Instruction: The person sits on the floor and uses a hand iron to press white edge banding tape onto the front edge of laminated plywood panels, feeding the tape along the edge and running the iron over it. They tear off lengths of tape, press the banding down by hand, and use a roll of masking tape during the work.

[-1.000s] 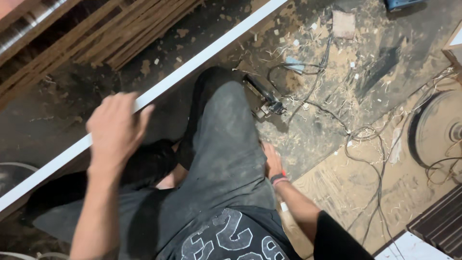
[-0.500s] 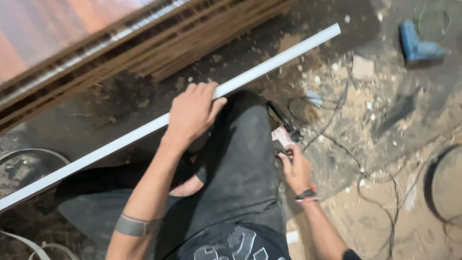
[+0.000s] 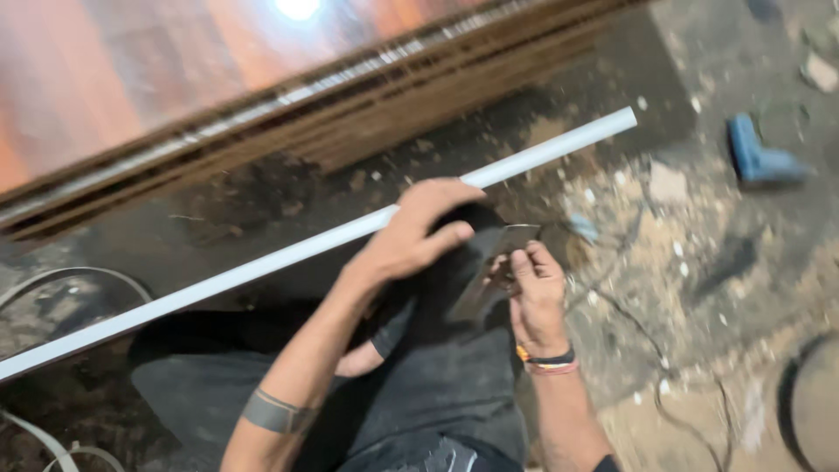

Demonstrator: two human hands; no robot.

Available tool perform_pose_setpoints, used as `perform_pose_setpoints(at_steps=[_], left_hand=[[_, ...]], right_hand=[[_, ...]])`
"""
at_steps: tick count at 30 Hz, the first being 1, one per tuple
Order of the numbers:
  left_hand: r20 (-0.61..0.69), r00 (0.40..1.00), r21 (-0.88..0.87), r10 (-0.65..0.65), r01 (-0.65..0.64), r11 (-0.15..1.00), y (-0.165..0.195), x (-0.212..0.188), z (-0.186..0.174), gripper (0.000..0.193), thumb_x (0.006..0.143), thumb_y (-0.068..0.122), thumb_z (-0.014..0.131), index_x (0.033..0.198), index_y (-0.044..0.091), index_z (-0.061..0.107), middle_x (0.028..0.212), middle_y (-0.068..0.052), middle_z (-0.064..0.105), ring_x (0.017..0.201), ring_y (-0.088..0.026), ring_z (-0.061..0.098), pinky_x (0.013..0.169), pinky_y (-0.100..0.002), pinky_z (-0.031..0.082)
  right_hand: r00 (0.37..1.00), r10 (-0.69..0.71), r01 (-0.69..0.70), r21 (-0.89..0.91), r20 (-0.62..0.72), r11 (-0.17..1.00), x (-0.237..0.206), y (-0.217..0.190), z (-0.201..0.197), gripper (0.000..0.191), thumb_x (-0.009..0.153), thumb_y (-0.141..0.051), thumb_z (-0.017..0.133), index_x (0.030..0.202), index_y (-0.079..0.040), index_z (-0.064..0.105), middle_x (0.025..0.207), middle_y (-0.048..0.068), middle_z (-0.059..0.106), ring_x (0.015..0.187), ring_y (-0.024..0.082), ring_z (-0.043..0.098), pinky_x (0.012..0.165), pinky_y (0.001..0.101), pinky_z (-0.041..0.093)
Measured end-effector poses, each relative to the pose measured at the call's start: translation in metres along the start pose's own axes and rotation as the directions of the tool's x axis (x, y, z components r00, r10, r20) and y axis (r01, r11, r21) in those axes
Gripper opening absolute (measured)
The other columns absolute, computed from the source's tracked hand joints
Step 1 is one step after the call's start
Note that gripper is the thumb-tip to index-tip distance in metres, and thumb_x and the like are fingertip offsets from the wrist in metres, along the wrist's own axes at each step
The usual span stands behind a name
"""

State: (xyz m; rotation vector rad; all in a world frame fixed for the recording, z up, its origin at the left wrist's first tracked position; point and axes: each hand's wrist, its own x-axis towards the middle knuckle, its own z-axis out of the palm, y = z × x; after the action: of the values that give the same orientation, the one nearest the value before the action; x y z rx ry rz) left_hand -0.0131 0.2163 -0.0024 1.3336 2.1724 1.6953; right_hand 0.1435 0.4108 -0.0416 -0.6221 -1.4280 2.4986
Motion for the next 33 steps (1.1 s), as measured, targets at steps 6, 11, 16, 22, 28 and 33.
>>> perform_pose_setpoints(at_steps=[6, 11, 16, 22, 28, 33], left_hand=[[-0.037, 0.971, -0.314, -0.235, 0.212, 0.925, 0.021, -0.010, -0.004, 0.033, 0.110, 0.021, 0.055, 0.139, 0.006, 0.061, 0.118, -0.012, 0.073, 0.108, -0.026, 0.072, 0.097, -0.034, 0.055], [-0.040, 0.915, -0.615, -0.401, 0.294, 0.732, 0.047, -0.026, -0.040, 0.035, 0.111, 0.016, 0.050, 0.145, 0.010, 0.055, 0.105, -0.008, 0.073, 0.088, -0.017, 0.067, 0.084, -0.030, 0.057], [-0.008, 0.949, 0.101, -0.316, 0.316, 0.944, 0.071, -0.029, -0.087, 0.036, 0.103, 0.019, 0.056, 0.138, 0.019, 0.059, 0.099, -0.007, 0.073, 0.089, -0.022, 0.072, 0.078, -0.034, 0.058], [0.177, 0.886, 0.611, -0.428, 0.242, 0.753, 0.026, -0.034, -0.142, 0.028, 0.101, 0.026, 0.056, 0.128, 0.017, 0.060, 0.104, -0.009, 0.072, 0.091, -0.034, 0.070, 0.073, -0.047, 0.055], [0.469, 0.774, 0.676, -0.426, -0.004, 0.737, -0.030, -0.034, -0.126, 0.033, 0.087, 0.011, 0.055, 0.119, 0.016, 0.061, 0.102, -0.008, 0.074, 0.097, -0.035, 0.070, 0.070, -0.048, 0.057], [0.548, 0.646, 0.715, -0.532, -0.030, 0.699, -0.028, -0.028, -0.120, 0.026, 0.094, 0.016, 0.052, 0.119, 0.017, 0.059, 0.095, -0.008, 0.075, 0.092, -0.035, 0.072, 0.069, -0.050, 0.056]], right_hand=[[0.953, -0.249, 0.302, -0.505, 0.171, 0.809, 0.044, -0.002, 0.048, 0.009, 0.100, -0.007, 0.064, 0.103, -0.005, 0.071, 0.097, 0.004, 0.075, 0.087, 0.015, 0.071, 0.078, 0.0305, 0.058], [0.642, -0.766, 0.635, -0.585, 0.038, 0.504, 0.143, -0.094, 0.014, 0.022, 0.117, -0.028, 0.053, 0.112, -0.007, 0.053, 0.113, 0.001, 0.061, 0.103, 0.015, 0.062, 0.083, 0.0323, 0.057], [0.926, -0.353, 0.299, -0.309, -0.136, 0.903, 0.206, -0.101, -0.007, 0.045, 0.114, -0.045, 0.038, 0.110, -0.009, 0.064, 0.101, 0.003, 0.068, 0.098, 0.016, 0.067, 0.090, 0.0320, 0.054], [0.822, -0.565, 0.510, -0.348, -0.072, 0.787, 0.206, -0.086, -0.007, 0.035, 0.118, -0.039, 0.039, 0.109, -0.009, 0.055, 0.098, 0.005, 0.058, 0.094, 0.019, 0.063, 0.092, 0.0357, 0.054], [0.829, -0.559, 0.500, -0.414, -0.027, 0.761, 0.206, -0.087, -0.012, 0.034, 0.119, -0.038, 0.035, 0.111, -0.010, 0.052, 0.098, 0.005, 0.058, 0.094, 0.018, 0.063, 0.090, 0.0349, 0.052], [0.795, -0.606, 0.552, -0.388, -0.023, 0.738, 0.218, -0.079, -0.023, 0.029, 0.120, -0.033, 0.037, 0.111, -0.009, 0.050, 0.099, 0.005, 0.057, 0.093, 0.018, 0.061, 0.092, 0.0370, 0.055]])
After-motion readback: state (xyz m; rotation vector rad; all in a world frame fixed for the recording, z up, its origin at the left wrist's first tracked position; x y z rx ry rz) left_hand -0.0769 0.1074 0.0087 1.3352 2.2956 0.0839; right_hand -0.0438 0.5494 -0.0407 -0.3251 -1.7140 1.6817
